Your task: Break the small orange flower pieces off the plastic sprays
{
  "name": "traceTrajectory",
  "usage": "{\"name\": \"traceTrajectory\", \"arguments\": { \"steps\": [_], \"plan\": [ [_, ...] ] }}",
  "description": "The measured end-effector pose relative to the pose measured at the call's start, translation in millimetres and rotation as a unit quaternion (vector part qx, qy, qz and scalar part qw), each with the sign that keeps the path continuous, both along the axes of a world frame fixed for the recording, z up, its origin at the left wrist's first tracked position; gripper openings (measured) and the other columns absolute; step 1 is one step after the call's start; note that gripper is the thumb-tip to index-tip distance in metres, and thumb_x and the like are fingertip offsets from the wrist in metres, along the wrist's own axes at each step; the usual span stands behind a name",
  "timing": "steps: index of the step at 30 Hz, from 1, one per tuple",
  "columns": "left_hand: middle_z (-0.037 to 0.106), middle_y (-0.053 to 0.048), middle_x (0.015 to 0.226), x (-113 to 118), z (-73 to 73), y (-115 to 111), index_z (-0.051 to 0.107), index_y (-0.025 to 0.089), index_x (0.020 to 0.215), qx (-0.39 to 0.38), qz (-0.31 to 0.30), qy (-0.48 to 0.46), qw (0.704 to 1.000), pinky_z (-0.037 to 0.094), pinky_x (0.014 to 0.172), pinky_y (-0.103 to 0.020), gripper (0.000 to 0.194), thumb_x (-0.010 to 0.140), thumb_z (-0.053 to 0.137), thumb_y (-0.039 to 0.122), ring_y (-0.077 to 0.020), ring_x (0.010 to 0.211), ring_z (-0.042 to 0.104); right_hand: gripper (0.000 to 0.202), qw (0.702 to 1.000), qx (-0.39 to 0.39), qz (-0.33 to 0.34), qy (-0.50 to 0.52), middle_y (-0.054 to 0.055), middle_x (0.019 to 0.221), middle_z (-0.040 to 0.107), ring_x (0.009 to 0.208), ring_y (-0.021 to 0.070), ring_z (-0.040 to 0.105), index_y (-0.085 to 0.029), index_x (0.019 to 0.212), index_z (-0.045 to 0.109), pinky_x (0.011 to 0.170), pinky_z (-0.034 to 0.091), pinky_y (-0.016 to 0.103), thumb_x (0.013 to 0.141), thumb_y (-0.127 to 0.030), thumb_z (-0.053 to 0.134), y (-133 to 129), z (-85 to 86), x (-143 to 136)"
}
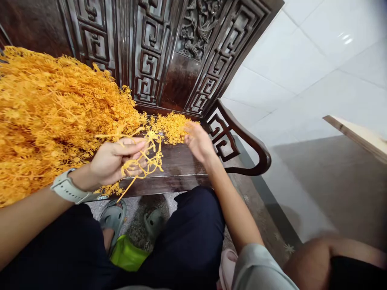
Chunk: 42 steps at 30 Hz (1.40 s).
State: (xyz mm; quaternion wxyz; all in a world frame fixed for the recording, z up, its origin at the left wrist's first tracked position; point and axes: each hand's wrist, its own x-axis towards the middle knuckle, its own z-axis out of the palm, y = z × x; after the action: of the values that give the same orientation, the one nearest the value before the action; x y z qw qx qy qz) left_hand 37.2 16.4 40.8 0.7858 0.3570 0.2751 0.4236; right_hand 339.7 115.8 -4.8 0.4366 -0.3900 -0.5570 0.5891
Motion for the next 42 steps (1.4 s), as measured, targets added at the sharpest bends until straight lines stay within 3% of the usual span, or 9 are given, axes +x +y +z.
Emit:
{"name": "traceTrajectory", "arguments": {
  "steps": [3, 7, 14, 26, 30, 33, 35, 37, 42],
  "plan": [
    [0.042, 0.002, 0.057, 7.6, -4.0, 0.1, 0.059, 0.014, 0.062, 0.021, -0.020, 0.036, 0.999, 0.040, 0.040, -0.015, 0.037, 0.080, 0.088, 0.027, -0.0060, 0.044, 0.041, 0.062, 0.981, -0.052, -0.149, 0.109, 0.010, 0.103, 0.074, 0.084, 0.0188, 0.067, -0.021, 0.109, 0.068, 0.070, 0.060, 0.031, 0.088, -0.080, 0.068, 5.0, 4.9, -3.0],
    [0.042, 0.001, 0.055, 14.7, -16.6, 5.8, 0.057, 0.016, 0.060, 0.030, -0.023, 0.055, 0.998, 0.033, 0.040, -0.015, 0.040, 0.083, 0.086, 0.031, -0.0058, 0.044, 0.038, 0.060, 0.993, -0.114, 0.018, 0.010, 0.008, 0.102, 0.074, 0.070, 0.0128, 0.059, -0.019, 0.113, 0.074, 0.058, 0.048, 0.024, 0.093, -0.075, 0.070, -16.8, 0.1, -22.5],
    [0.031, 0.006, 0.058, 24.1, -35.0, 5.7, 0.056, 0.018, 0.067, 0.007, -0.090, 0.121, 0.988, 0.017, 0.040, -0.017, 0.040, 0.086, 0.087, 0.036, -0.0046, 0.045, 0.019, 0.032, 0.976, 0.079, 0.200, -0.032, 0.004, 0.102, 0.075, 0.091, 0.0158, 0.065, -0.024, 0.099, 0.082, 0.085, 0.054, 0.030, 0.095, -0.055, 0.081, -42.3, 15.0, -48.7],
    [0.031, 0.006, 0.057, 47.1, -20.7, -31.4, 0.047, 0.019, 0.062, 0.046, 0.001, 0.118, 0.992, 0.015, 0.045, -0.021, 0.048, 0.088, 0.081, 0.041, -0.0067, 0.049, 0.019, 0.018, 0.982, -0.015, -0.174, 0.076, -0.003, 0.075, 0.055, 0.065, 0.0095, 0.047, -0.020, 0.070, 0.055, 0.062, 0.042, 0.022, 0.077, -0.012, 0.070, -7.9, -19.8, -37.5],
    [0.034, 0.005, 0.057, 46.6, -26.7, -48.2, 0.052, 0.018, 0.066, 0.050, -0.078, 0.145, 0.985, 0.016, 0.046, -0.021, 0.044, 0.093, 0.078, 0.043, -0.0075, 0.050, 0.022, 0.021, 0.959, -0.008, -0.280, 0.050, -0.005, 0.071, 0.055, 0.061, 0.0079, 0.046, -0.021, 0.068, 0.047, 0.056, 0.039, 0.019, 0.073, -0.009, 0.063, 7.9, -21.6, -3.4],
    [0.036, 0.004, 0.058, 38.4, -24.4, -45.7, 0.053, 0.017, 0.066, 0.042, -0.032, 0.166, 0.985, 0.018, 0.046, -0.020, 0.043, 0.091, 0.081, 0.039, -0.0068, 0.050, 0.024, 0.024, 0.995, -0.006, 0.006, -0.101, -0.005, 0.065, 0.063, 0.061, 0.0095, 0.054, -0.020, 0.066, 0.058, 0.058, 0.045, 0.020, 0.070, -0.017, 0.081, -0.7, -33.9, 19.9],
    [0.034, 0.005, 0.056, 27.5, -19.4, -33.4, 0.051, 0.017, 0.065, 0.013, 0.032, 0.168, 0.985, 0.022, 0.045, -0.020, 0.044, 0.093, 0.079, 0.036, -0.0064, 0.048, 0.024, 0.023, 0.920, -0.085, 0.328, -0.196, -0.001, 0.065, 0.071, 0.061, 0.0135, 0.063, -0.017, 0.072, 0.070, 0.058, 0.051, 0.024, 0.065, -0.023, 0.091, -11.1, -45.3, 25.4],
    [0.032, 0.005, 0.057, 15.3, -14.7, -17.9, 0.050, 0.017, 0.065, -0.012, 0.089, 0.154, 0.984, 0.025, 0.045, -0.019, 0.043, 0.097, 0.074, 0.029, -0.0062, 0.047, 0.024, 0.024, 0.832, -0.134, 0.483, -0.236, 0.005, 0.068, 0.076, 0.059, 0.0166, 0.067, -0.014, 0.079, 0.079, 0.056, 0.052, 0.026, 0.067, -0.028, 0.093, -16.8, -54.3, 25.4],
    [0.030, 0.006, 0.059, 1.6, -12.4, 4.7, 0.051, 0.016, 0.067, -0.031, 0.148, 0.147, 0.978, 0.023, 0.044, -0.019, 0.039, 0.100, 0.071, 0.021, -0.0054, 0.047, 0.022, 0.020, 0.925, -0.052, 0.328, -0.185, 0.001, 0.072, 0.075, 0.064, 0.0111, 0.066, -0.015, 0.092, 0.079, 0.063, 0.054, 0.022, 0.085, -0.034, 0.084, -1.7, -58.4, 30.3]
  ]
}}
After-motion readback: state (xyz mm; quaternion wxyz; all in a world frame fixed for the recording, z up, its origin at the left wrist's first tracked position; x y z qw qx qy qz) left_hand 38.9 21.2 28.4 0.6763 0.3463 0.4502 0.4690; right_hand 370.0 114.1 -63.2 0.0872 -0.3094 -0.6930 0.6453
